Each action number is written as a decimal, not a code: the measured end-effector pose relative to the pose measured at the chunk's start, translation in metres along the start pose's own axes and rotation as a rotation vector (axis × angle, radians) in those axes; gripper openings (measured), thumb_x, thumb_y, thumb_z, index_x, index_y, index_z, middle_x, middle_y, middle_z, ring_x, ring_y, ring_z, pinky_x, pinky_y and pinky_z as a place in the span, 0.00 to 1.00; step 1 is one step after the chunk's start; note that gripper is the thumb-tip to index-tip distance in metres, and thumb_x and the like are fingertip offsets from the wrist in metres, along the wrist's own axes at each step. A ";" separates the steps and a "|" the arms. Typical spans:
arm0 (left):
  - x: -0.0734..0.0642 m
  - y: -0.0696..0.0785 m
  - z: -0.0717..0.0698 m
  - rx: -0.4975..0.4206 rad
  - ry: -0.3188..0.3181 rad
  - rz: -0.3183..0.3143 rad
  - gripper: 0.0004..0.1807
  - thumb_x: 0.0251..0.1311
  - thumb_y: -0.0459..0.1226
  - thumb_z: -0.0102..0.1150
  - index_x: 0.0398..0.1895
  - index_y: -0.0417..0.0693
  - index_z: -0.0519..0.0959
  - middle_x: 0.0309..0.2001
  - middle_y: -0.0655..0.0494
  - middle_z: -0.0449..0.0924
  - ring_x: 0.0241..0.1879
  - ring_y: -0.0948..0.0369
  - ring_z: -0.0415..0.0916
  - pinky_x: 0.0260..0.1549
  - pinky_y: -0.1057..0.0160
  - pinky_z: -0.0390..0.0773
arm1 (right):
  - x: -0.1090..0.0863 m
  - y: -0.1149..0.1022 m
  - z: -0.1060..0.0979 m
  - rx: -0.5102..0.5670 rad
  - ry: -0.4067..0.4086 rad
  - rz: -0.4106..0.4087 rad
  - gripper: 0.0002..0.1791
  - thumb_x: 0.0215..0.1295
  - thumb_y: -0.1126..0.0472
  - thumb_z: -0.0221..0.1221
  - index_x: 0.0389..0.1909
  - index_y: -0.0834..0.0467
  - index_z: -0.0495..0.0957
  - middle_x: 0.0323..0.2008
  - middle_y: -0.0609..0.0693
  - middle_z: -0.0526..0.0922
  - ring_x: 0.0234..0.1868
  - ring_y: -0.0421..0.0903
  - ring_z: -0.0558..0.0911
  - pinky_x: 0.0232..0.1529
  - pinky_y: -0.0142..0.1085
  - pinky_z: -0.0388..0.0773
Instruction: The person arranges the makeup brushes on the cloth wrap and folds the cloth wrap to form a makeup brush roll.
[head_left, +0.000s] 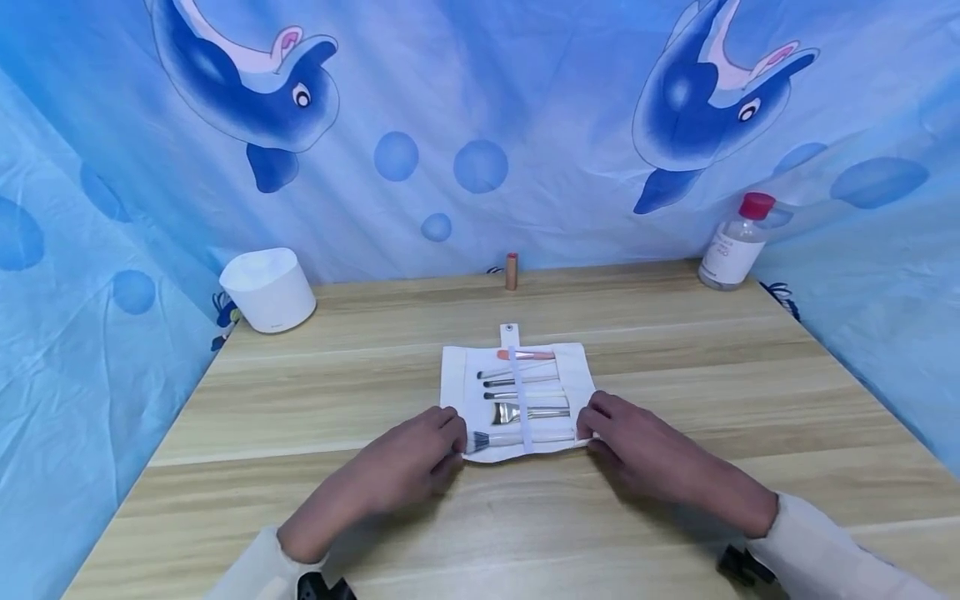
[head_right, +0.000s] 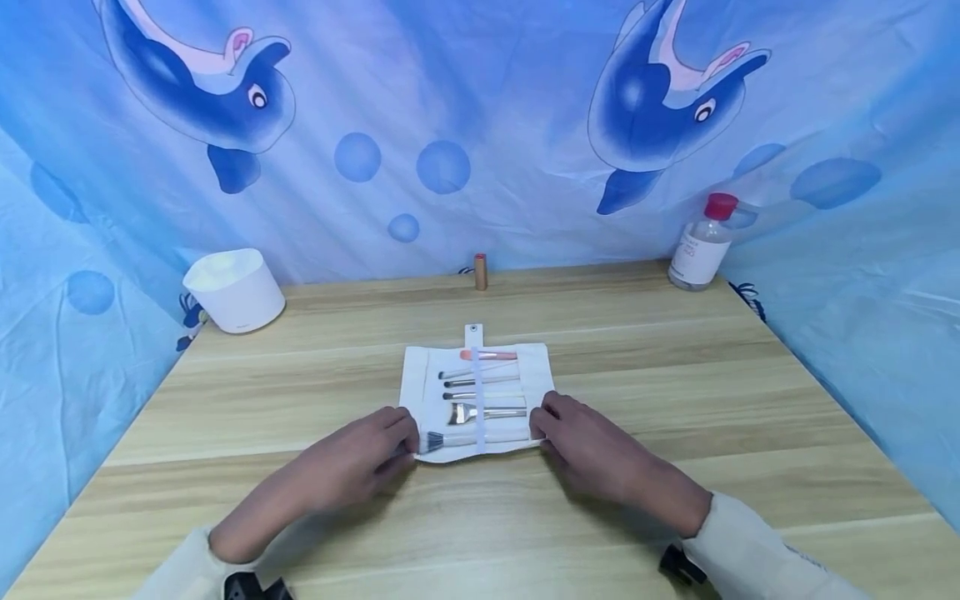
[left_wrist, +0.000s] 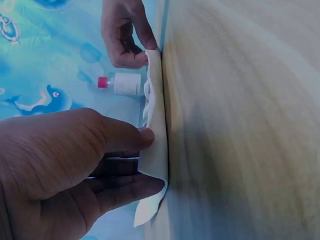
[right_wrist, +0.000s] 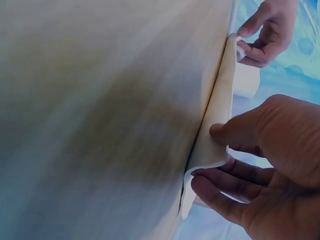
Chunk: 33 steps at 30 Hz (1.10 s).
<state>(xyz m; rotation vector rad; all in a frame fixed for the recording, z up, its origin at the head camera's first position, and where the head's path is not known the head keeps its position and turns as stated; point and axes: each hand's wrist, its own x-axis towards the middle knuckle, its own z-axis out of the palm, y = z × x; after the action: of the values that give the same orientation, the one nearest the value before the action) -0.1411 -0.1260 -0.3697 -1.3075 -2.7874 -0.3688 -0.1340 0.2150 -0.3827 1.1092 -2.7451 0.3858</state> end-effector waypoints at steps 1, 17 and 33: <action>0.001 -0.001 0.000 -0.024 0.006 -0.010 0.06 0.65 0.34 0.63 0.35 0.52 0.74 0.34 0.66 0.68 0.35 0.66 0.67 0.37 0.66 0.73 | 0.001 0.000 -0.001 0.003 0.007 0.005 0.13 0.62 0.70 0.65 0.37 0.48 0.75 0.37 0.40 0.72 0.36 0.37 0.71 0.36 0.33 0.75; 0.019 -0.017 0.016 -0.217 0.118 -0.190 0.07 0.66 0.28 0.58 0.40 0.46 0.72 0.32 0.60 0.69 0.31 0.64 0.67 0.32 0.65 0.71 | 0.020 0.008 0.002 0.023 0.052 0.059 0.22 0.53 0.80 0.58 0.39 0.51 0.74 0.27 0.39 0.68 0.26 0.37 0.68 0.27 0.31 0.68; 0.020 -0.016 0.017 0.048 0.096 -0.032 0.14 0.61 0.46 0.70 0.40 0.49 0.79 0.40 0.61 0.73 0.40 0.62 0.68 0.45 0.58 0.73 | 0.023 0.004 0.004 -0.140 0.036 -0.147 0.15 0.54 0.69 0.70 0.41 0.55 0.78 0.39 0.46 0.79 0.44 0.46 0.76 0.52 0.46 0.73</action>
<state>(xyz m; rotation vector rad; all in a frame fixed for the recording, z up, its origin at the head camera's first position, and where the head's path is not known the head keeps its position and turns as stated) -0.1646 -0.1169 -0.3865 -1.2026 -2.7229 -0.3534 -0.1531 0.2016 -0.3813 1.2444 -2.5931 0.1891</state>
